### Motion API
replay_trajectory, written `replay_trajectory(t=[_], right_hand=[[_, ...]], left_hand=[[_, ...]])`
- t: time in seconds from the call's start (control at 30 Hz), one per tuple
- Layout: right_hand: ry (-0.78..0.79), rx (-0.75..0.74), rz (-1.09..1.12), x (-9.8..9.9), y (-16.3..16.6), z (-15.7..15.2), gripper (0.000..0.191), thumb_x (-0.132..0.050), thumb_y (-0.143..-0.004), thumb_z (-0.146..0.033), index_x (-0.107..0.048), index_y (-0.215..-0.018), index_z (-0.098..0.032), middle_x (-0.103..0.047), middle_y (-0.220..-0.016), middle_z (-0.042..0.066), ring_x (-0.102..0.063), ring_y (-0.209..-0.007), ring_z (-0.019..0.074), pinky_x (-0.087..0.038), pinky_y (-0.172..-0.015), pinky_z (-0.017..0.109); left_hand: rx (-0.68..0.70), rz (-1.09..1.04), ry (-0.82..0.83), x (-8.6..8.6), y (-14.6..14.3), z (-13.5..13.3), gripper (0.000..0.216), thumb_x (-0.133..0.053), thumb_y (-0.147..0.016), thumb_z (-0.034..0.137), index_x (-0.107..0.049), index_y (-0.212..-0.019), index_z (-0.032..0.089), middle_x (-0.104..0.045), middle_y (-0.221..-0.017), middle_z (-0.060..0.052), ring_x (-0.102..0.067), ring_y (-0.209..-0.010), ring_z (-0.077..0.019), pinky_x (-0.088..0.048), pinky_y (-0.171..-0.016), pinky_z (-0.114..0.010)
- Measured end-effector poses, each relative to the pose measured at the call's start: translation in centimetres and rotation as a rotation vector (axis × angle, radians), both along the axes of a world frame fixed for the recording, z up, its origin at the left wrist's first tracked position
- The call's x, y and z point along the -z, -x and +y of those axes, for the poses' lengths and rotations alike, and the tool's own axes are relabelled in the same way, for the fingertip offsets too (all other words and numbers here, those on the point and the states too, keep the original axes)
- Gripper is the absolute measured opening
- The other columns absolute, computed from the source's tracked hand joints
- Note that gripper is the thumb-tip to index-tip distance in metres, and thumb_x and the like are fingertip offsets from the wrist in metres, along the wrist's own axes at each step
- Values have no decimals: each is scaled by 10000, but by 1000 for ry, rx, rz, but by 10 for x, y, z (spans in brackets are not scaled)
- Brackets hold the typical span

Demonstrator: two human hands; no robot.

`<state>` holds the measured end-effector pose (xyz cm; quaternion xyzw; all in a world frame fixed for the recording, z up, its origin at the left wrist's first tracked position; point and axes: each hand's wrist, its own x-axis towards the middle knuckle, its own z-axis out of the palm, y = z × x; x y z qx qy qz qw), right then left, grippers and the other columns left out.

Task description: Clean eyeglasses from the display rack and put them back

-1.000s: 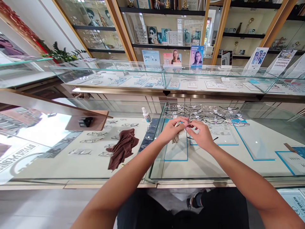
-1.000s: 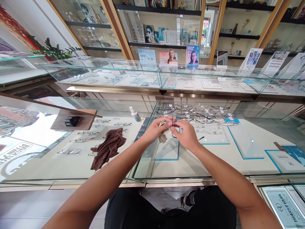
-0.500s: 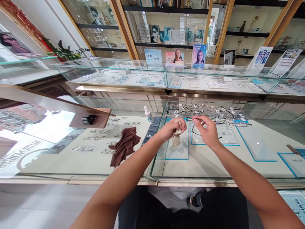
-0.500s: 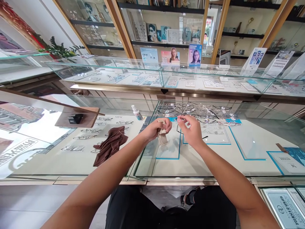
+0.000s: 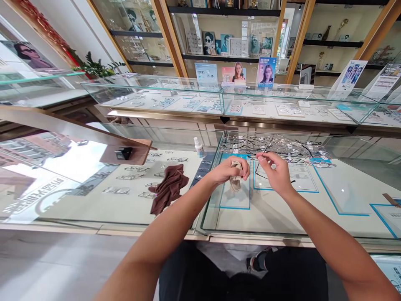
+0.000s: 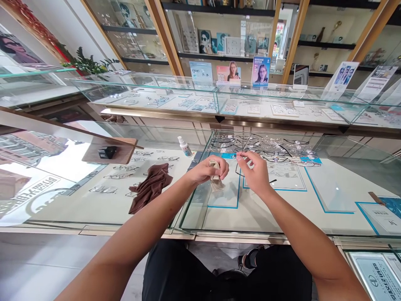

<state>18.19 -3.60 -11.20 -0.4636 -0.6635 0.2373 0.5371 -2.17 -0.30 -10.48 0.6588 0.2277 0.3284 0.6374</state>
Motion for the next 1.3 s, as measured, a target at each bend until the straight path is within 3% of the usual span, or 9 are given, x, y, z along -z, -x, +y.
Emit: replay_trajectory(t=[0.13, 0.27, 0.37, 0.53, 0.67, 0.73, 0.9, 1.1, 1.3], right_hand=[[4, -8, -13, 0, -1, 0, 304, -629, -967, -494, -802, -979, -245, -824, -1018, 65, -679, -847, 219, -495, -761, 366], [12, -21, -21, 0, -1, -1, 289, -630, -962, -480, -803, -977, -249, -822, -1013, 57, -677, -848, 216, -483, -751, 361], [14, -29, -20, -1, -1, -1, 277, -634, -958, -466, -802, -974, -247, -821, -1015, 53, -674, -856, 214, -481, -761, 358], [14, -22, -20, -1, -3, 1, 286, -637, -956, -476, -805, -975, -244, -817, -993, 58, -671, -856, 217, -479, -752, 354], [10, -16, -10, 0, -3, 2, 283, -644, -953, -474, -809, -968, -244, -813, -966, 56, -655, -810, 209, -480, -748, 356], [7, -19, -9, 0, -3, 2, 277, -645, -953, -468, -809, -963, -245, -812, -965, 56, -650, -799, 205, -480, -747, 356], [4, -18, -15, 1, -4, 3, 293, -650, -950, -493, -810, -962, -247, -812, -966, 59, -656, -802, 211, -484, -737, 355], [6, -17, -15, 2, -5, 3, 282, -650, -946, -478, -812, -974, -249, -811, -970, 56, -649, -799, 208, -479, -744, 357], [-4, -17, -26, 3, -6, 4, 301, -650, -952, -510, -808, -944, -255, -818, -986, 58, -656, -798, 211, -483, -737, 361]], left_hand=[[-114, 214, -151, -1, 3, 1, 67, -634, -631, 260, -642, -629, 194, -630, -635, -13, -489, -603, -140, -367, -598, -293], [-234, 493, -352, 4, 6, 6, 52, -605, -632, 241, -613, -629, 189, -539, -603, 26, -409, -594, -116, -315, -602, -286], [-251, 529, -396, 9, 5, 10, 64, -603, -652, 251, -620, -639, 191, -567, -617, 20, -452, -622, -131, -340, -630, -290], [-385, 267, -328, 13, 8, 19, 81, -616, -698, 277, -642, -707, 201, -746, -913, -52, -630, -887, -208, -479, -796, -322], [-621, -36, -286, 11, 20, 35, 125, -649, -698, 314, -593, -680, 204, -713, -870, -57, -620, -873, -205, -468, -789, -321], [-715, -187, -221, 9, 30, 44, 100, -621, -669, 275, -549, -661, 206, -655, -782, -45, -569, -781, -179, -426, -716, -294], [-869, -521, -113, -1, 54, 56, 185, -530, -652, 220, -349, -616, 216, -353, -594, 5, -346, -587, -135, -320, -607, -262], [-1098, -630, -88, -4, 79, 62, 350, -506, -882, 234, -256, -638, 213, -250, -619, 17, -248, -550, -128, -294, -555, -261], [-1307, -564, -146, 7, 99, 73, 376, -474, -952, 227, -257, -645, 215, -261, -624, 21, -257, -551, -126, -287, -560, -270]])
